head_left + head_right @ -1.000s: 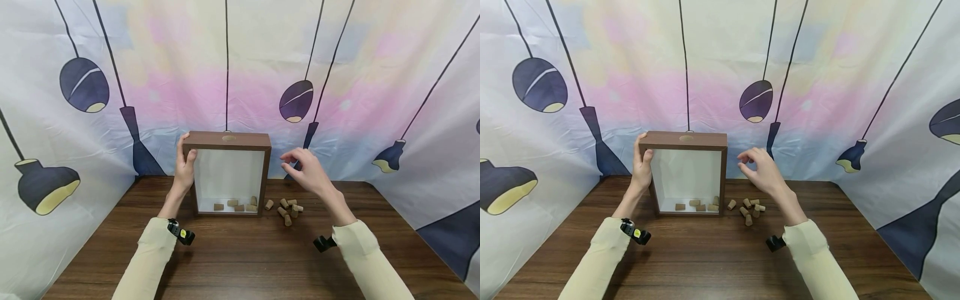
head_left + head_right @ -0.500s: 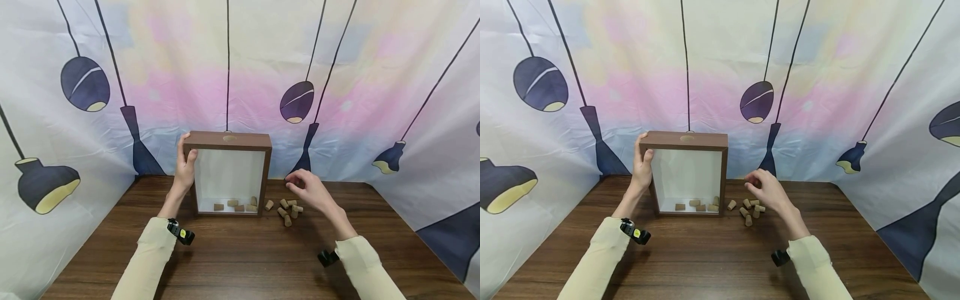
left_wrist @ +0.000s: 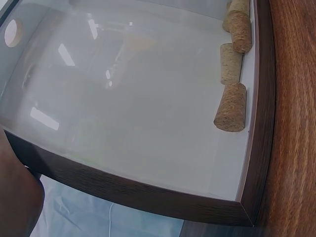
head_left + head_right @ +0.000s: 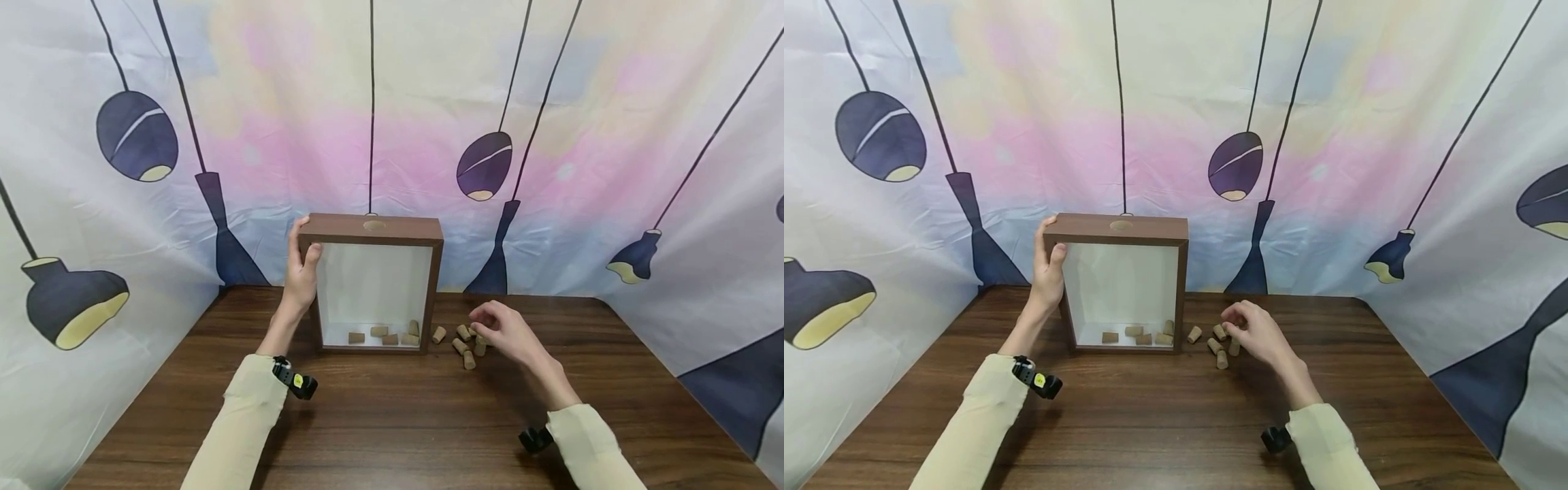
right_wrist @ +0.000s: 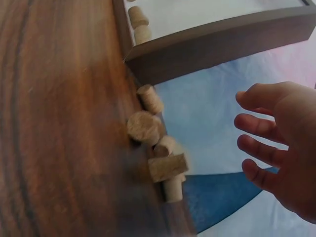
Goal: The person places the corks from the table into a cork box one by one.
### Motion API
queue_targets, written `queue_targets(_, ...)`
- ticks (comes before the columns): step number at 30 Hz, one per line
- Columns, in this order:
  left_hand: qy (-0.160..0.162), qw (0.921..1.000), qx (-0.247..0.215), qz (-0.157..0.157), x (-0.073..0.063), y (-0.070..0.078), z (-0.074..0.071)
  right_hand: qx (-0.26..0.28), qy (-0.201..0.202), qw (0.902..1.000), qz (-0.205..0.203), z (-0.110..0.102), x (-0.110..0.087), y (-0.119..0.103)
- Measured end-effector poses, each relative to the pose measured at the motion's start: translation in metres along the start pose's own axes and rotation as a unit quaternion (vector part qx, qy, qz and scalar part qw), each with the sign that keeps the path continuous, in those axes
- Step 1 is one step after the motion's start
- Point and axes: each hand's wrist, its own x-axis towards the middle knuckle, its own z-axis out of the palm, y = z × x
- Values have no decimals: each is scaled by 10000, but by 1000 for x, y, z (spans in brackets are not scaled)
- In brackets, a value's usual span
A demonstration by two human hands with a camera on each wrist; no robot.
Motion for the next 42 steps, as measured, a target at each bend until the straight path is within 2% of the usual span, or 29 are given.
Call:
queue_targets(8, 1, 10000, -67, 18, -1, 0, -1, 1, -541, 9984, 150, 2, -6, 15)
queue_targets(20, 18, 9999, -96, -26, -1, 0, 0, 35, -1112, 9937, 146, 5, -13, 33)
queue_targets(27, -6, 9999, -158, -21, -1, -1, 0, 88, -1058, 9943, 62, 8, -14, 38)
queue_targets(32, 21, 9996, -299, 3, -1, -3, 0, 86, -1015, 9947, 124, 11, -13, 39)
queue_targets(42, 49, 9998, -198, 67, 0, -3, 1, 152, -840, 9956, 381, 15, -14, 44)
